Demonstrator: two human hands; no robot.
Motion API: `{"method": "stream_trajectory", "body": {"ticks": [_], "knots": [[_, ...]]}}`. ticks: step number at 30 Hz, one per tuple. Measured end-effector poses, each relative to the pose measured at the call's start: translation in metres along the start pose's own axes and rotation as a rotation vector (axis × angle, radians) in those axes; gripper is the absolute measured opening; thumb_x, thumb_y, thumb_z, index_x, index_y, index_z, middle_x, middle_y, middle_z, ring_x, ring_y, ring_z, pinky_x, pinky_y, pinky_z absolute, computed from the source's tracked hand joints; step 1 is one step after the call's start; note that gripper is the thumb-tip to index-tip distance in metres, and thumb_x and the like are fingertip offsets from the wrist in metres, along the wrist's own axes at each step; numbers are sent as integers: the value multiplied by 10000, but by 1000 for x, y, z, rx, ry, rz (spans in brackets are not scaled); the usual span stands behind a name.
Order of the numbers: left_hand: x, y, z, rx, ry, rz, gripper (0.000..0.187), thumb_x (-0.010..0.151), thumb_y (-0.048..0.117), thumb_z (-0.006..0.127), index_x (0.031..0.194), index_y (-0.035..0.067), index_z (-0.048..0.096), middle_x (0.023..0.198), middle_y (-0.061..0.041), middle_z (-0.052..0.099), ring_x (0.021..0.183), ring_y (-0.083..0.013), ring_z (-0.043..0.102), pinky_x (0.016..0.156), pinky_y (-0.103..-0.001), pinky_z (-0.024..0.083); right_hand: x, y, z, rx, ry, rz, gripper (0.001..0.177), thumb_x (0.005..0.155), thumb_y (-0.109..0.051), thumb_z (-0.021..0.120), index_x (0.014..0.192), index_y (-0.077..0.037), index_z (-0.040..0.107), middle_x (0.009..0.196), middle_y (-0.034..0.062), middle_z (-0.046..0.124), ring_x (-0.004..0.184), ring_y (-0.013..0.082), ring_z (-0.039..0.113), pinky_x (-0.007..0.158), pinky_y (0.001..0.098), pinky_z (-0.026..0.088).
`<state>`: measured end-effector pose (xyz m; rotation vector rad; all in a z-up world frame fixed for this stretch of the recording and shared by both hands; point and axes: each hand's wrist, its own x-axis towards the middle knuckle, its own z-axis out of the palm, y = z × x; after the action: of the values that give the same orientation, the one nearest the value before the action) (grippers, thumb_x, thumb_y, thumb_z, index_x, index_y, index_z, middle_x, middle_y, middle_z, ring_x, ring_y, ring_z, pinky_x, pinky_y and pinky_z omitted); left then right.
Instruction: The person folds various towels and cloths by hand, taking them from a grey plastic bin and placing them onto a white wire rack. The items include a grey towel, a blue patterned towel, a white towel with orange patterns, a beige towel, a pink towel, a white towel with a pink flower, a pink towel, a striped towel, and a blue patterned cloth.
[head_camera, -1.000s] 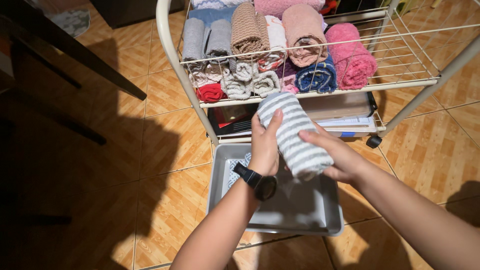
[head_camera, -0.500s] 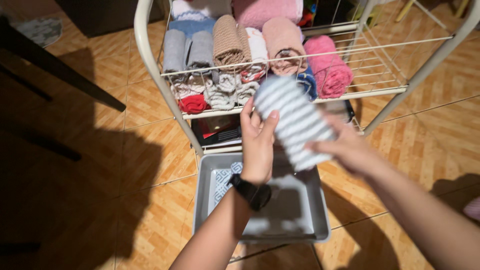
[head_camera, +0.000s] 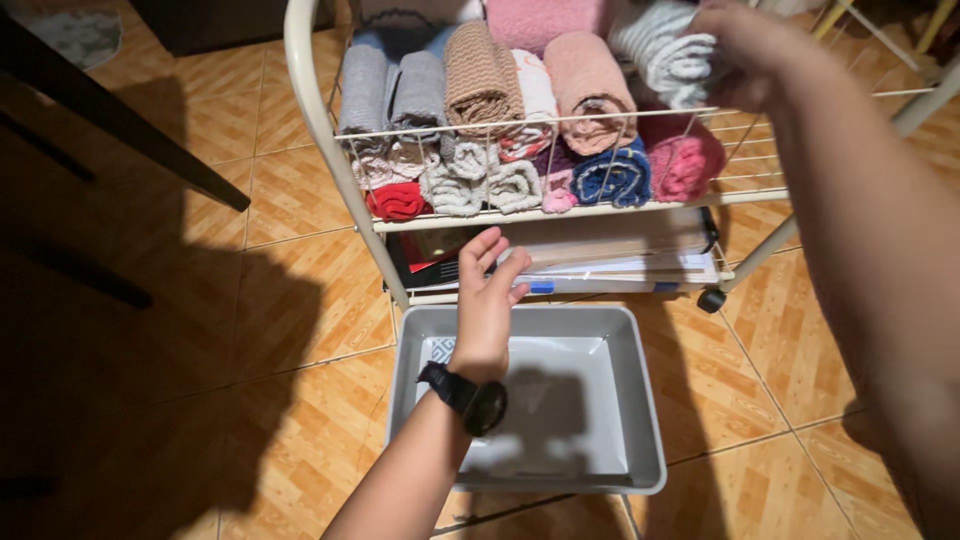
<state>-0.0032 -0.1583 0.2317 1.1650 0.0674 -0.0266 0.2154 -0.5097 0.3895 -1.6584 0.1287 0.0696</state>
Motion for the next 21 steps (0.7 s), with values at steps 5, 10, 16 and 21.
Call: {"method": "stream_trajectory", "body": {"ticks": [5, 10, 16, 21], "knots": [[3, -5, -10, -60, 7, -24, 618, 951, 228, 737, 1514, 131, 502, 1540, -94, 545, 1221, -187, 650, 969, -373, 523, 13, 3, -3, -500, 37, 224, 433, 1007, -349, 725, 1302, -33, 692, 1232, 163, 782, 939, 261, 782, 798, 512, 661], [7, -10, -12, -52, 5, -45, 586, 961, 220, 718, 1505, 131, 516, 1543, -89, 549, 1225, -177, 659, 975, -370, 527, -4, -5, 14, -629, 75, 189, 636, 928, -247, 760, 1519, -139, 553, 1316, 167, 744, 967, 260, 767, 805, 553, 665], [6, -12, -16, -18, 4, -57, 570, 969, 226, 711, 1499, 135, 523, 1530, -81, 561, 1223, -167, 663, 964, -366, 539, -13, -12, 27, -919, 17, -24, 802, 945, -393, 781, 1677, -243, 489, 1384, 121, 703, 976, 249, 720, 807, 510, 602], [8, -15, -22, -15, 12, -68, 557, 979, 228, 713, 1494, 121, 532, 1488, -68, 595, 1204, -161, 671, 953, -352, 537, 19, 17, 24, -643, -32, -102, 626, 1072, -510, 674, 1543, -104, 598, 1256, 136, 735, 972, 175, 685, 835, 420, 605]]}}
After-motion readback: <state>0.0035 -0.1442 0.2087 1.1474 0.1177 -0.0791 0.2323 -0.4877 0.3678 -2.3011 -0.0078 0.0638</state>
